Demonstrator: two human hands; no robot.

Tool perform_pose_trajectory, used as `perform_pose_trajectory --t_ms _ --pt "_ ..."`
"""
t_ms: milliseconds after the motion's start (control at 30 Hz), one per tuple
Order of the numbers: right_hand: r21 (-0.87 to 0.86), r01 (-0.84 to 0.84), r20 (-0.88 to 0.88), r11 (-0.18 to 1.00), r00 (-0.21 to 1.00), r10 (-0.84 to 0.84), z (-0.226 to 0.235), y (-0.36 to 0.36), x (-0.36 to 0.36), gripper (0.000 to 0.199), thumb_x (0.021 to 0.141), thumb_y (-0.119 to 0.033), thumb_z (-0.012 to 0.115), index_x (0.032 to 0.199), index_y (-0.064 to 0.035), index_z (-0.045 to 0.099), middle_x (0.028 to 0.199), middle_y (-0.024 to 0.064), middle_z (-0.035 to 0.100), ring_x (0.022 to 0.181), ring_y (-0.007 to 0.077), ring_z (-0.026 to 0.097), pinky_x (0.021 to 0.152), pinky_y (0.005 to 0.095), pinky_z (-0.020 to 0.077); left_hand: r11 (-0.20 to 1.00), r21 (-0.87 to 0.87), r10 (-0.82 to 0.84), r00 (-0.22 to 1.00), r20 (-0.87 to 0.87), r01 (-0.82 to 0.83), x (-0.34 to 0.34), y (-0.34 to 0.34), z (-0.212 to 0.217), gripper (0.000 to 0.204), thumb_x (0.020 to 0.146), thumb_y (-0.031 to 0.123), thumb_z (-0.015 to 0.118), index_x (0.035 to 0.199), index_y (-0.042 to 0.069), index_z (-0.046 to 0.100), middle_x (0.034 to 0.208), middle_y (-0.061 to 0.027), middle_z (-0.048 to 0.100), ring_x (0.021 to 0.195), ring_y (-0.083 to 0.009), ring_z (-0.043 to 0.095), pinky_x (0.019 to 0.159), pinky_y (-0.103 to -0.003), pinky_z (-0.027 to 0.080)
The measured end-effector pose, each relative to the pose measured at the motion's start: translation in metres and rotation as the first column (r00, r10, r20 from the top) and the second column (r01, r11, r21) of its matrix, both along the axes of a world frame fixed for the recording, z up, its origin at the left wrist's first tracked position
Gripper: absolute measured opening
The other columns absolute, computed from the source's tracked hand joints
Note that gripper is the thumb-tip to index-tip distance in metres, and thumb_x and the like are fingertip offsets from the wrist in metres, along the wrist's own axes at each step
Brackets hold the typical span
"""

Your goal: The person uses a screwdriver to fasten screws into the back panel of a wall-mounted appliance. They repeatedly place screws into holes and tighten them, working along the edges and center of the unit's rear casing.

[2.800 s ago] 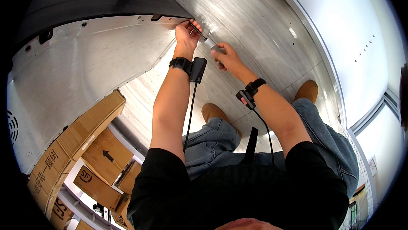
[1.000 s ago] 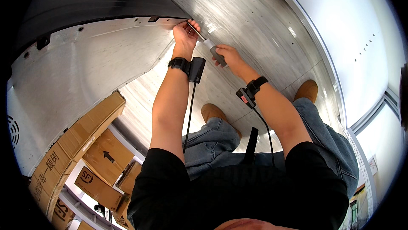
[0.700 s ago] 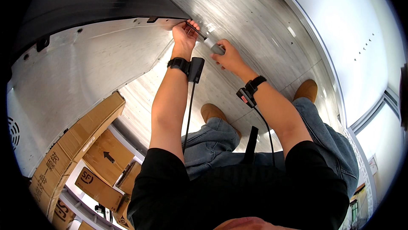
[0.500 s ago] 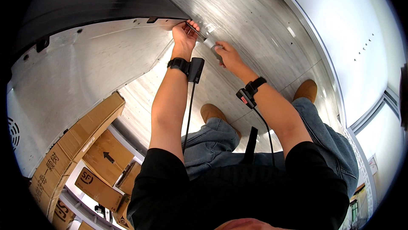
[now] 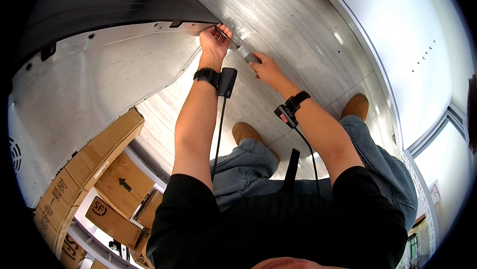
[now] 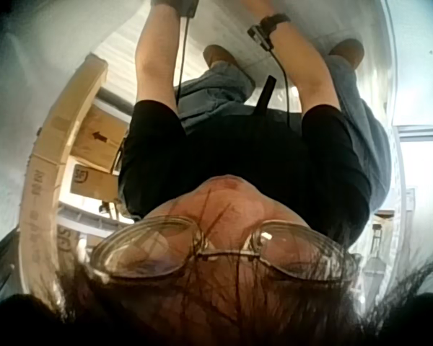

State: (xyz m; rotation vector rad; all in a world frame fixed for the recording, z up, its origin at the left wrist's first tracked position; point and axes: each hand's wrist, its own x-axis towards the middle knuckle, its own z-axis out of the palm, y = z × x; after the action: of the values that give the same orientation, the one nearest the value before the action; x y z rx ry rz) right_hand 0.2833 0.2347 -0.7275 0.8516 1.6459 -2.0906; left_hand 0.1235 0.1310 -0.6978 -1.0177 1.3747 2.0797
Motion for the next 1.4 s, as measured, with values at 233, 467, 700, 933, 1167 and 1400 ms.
perform_pose_trajectory --t_ms 233,467,700,933,1167,1400 --pt "0.107 -0.187 -0.006 0.977 0.982 0.189 0.023 0.005 -0.001 0.040 0.082 -0.016 0.067 0.116 -0.0006 0.052 0.089 0.0107 0.058 0.072 0.0171 0.059 0.059 0.0314 0.0478 0.999 0.023 0.032 0.999 0.001 -0.032 -0.001 -0.004 -0.006 0.022 0.091 0.012 0.035 0.090 -0.003 0.052 0.085 -0.0137 0.056 0.074 -0.0261 0.055 0.068 -0.038 0.049" --pt "-0.117 0.141 0.124 0.983 0.984 -0.126 0.016 -0.003 -0.001 0.046 0.081 -0.014 0.070 0.121 -0.0020 0.048 0.085 0.0087 0.058 0.071 0.0157 0.058 0.055 0.0298 0.0478 0.998 0.033 0.051 0.999 0.006 -0.051 -0.002 0.001 -0.007 0.021 0.091 0.011 0.036 0.089 -0.002 0.052 0.085 -0.0135 0.055 0.073 -0.0258 0.055 0.068 -0.038 0.050" --pt "0.058 -0.111 -0.027 0.992 0.993 0.112 0.031 0.004 0.000 0.041 0.083 -0.015 0.069 0.115 -0.0025 0.047 0.086 0.0081 0.058 0.070 0.0162 0.057 0.057 0.0298 0.0482 0.990 0.051 0.130 0.992 0.005 -0.130 -0.004 0.000 -0.017 0.022 0.090 0.011 0.034 0.087 -0.002 0.052 0.081 -0.0119 0.056 0.069 -0.0246 0.055 0.066 -0.036 0.050" --pt "-0.176 0.019 0.093 0.984 0.996 -0.002 0.023 0.005 0.002 0.037 0.087 -0.015 0.064 0.117 -0.0046 0.044 0.098 0.0083 0.054 0.080 0.0164 0.056 0.063 0.0297 0.0503 0.994 0.066 0.088 0.995 -0.049 -0.085 0.002 0.008 -0.011 0.022 0.092 0.014 0.033 0.083 0.003 0.050 0.074 -0.0071 0.052 0.062 -0.0193 0.049 0.058 -0.033 0.046" --pt "-0.082 -0.003 -0.021 0.997 1.000 0.002 0.025 -0.001 0.010 0.042 0.085 -0.016 0.067 0.117 -0.0066 0.043 0.101 0.0075 0.052 0.085 0.0150 0.053 0.065 0.0299 0.0507 0.994 0.085 0.075 0.997 -0.034 -0.072 0.006 0.003 -0.014 0.022 0.091 0.013 0.035 0.086 0.004 0.054 0.072 -0.0038 0.054 0.061 -0.0153 0.047 0.056 -0.028 0.042" --pt "-0.070 0.007 -0.059 0.998 0.998 -0.011 0.021 -0.005 0.014 0.041 0.082 -0.015 0.070 0.112 -0.0062 0.045 0.098 0.0054 0.053 0.083 0.0138 0.054 0.064 0.0290 0.0486 0.984 0.170 0.051 0.999 -0.016 -0.048 0.009 -0.007 -0.018 0.023 0.095 0.016 0.032 0.097 0.006 0.053 0.078 -0.0046 0.052 0.064 -0.0161 0.045 0.058 -0.031 0.042"
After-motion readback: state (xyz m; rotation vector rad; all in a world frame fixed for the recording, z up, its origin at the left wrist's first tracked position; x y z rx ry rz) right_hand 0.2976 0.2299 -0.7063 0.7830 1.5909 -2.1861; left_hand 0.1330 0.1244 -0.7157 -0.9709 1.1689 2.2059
